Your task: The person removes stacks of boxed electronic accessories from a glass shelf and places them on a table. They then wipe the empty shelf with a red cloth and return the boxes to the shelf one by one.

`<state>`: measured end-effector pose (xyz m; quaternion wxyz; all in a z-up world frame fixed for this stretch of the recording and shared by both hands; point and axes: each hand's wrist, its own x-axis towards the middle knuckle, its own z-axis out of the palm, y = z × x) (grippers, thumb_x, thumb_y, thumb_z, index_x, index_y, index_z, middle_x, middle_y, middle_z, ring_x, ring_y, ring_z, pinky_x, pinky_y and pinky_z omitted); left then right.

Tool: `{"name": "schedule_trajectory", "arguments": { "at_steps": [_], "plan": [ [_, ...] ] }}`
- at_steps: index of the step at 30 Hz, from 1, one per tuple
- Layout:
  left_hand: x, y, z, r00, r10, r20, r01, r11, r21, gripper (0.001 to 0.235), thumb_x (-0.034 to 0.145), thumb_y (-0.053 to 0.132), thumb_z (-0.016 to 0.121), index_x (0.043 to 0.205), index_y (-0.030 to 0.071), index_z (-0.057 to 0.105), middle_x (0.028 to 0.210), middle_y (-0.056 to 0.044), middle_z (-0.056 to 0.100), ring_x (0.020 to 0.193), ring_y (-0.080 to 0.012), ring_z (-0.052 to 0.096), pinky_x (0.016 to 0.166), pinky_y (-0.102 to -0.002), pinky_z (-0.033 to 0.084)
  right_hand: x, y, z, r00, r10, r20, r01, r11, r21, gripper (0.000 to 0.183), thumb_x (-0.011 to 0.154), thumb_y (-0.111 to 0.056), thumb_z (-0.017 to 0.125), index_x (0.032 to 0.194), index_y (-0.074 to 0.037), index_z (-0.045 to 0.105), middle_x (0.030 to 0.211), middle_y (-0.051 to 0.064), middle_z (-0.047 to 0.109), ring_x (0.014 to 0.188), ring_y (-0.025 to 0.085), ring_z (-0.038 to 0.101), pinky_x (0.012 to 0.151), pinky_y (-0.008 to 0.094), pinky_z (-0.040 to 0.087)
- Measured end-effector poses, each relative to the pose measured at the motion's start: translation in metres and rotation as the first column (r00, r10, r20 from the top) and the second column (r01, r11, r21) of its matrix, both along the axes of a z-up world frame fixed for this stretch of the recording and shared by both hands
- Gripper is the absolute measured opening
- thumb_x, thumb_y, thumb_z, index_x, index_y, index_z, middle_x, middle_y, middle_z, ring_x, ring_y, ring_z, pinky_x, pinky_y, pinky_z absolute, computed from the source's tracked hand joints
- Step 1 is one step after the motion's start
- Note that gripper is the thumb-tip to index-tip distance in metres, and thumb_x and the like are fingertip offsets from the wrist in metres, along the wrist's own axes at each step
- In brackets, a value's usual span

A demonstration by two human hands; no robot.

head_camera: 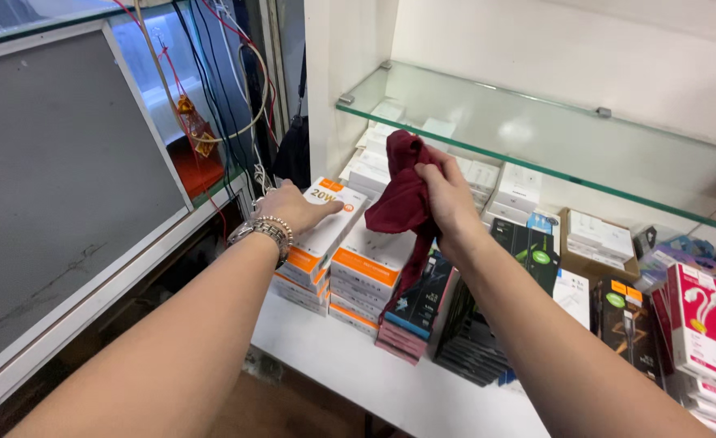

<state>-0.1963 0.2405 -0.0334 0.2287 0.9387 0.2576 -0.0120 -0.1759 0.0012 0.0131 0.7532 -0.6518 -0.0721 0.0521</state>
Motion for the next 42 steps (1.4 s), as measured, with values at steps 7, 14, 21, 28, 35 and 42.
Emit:
{"name": "schedule_trajectory", "arguments": {
  "at_steps": [7,14,21,28,35,42],
  "plan": [
    [-0.011,-0.008,-0.009,0.99,-0.09,-0.107,0.101,0.99,0.098,0.137,0.049,0.079,0.089,0.148,-0.003,0.041,0.144,-0.023,0.053,0.131,-0.0352,0.055,0.106,-0.042,0.048,-0.027,0.019,-0.066,0.92,0.135,0.368,0.17,0.709,-0.684,0.054,0.089,-0.028,0.07,0.142,-0.024,0.056,0.132,0.02,0.061,0.12,0.039,0.057,0.105,0.044,0.045],
    [0.046,0.039,-0.036,0.968,-0.239,-0.071,0.221,0.955,-0.2,0.1,0.058,0.065,0.091,0.125,-0.007,0.068,0.135,-0.023,0.066,0.119,-0.0297,0.07,0.103,-0.038,0.055,-0.051,0.026,-0.063,0.897,0.184,0.403,0.26,0.519,-0.815,0.054,0.087,-0.028,0.07,0.14,-0.029,0.059,0.128,0.018,0.058,0.124,0.042,0.049,0.11,0.049,0.038],
    [0.058,0.045,-0.052,0.982,-0.184,-0.039,0.104,0.702,-0.704,0.058,0.087,0.042,0.077,0.125,-0.001,0.068,0.127,-0.016,0.072,0.115,-0.0224,0.07,0.095,-0.036,0.05,-0.066,0.037,-0.059,0.919,0.135,0.37,0.27,0.468,-0.841,0.052,0.088,-0.027,0.066,0.14,-0.031,0.059,0.118,0.014,0.061,0.122,0.036,0.05,0.111,0.046,0.037],
    [0.047,0.047,-0.029,0.971,-0.225,0.083,0.166,0.383,-0.909,0.048,0.087,0.031,0.073,0.126,0.002,0.069,0.124,-0.013,0.073,0.11,-0.0232,0.067,0.093,-0.035,0.051,-0.074,0.048,-0.03,0.933,0.089,0.348,0.267,0.476,-0.838,0.047,0.091,-0.025,0.064,0.137,-0.029,0.061,0.12,0.012,0.065,0.118,0.034,0.055,0.109,0.045,0.042],
    [0.06,0.041,-0.03,0.943,-0.168,0.287,0.274,-0.094,-0.957,0.054,0.098,0.044,0.046,0.139,0.012,0.061,0.13,-0.004,0.071,0.116,-0.0153,0.066,0.093,-0.03,0.053,-0.085,0.092,-0.009,0.845,0.224,0.486,0.3,0.553,-0.777,0.062,0.09,-0.025,0.061,0.151,-0.029,0.049,0.116,0.019,0.061,0.115,0.038,0.055,0.106,0.047,0.044],
    [0.046,0.008,0.019,0.938,-0.136,0.318,0.313,-0.06,-0.948,0.063,0.096,0.058,0.045,0.138,0.012,0.056,0.114,-0.009,0.073,0.099,-0.0179,0.07,0.086,-0.036,0.057,-0.01,0.095,-0.001,0.753,0.088,0.652,0.563,0.427,-0.708,0.047,0.096,-0.033,0.061,0.143,-0.028,0.058,0.122,0.022,0.059,0.115,0.044,0.054,0.1,0.051,0.044]
  ]
}}
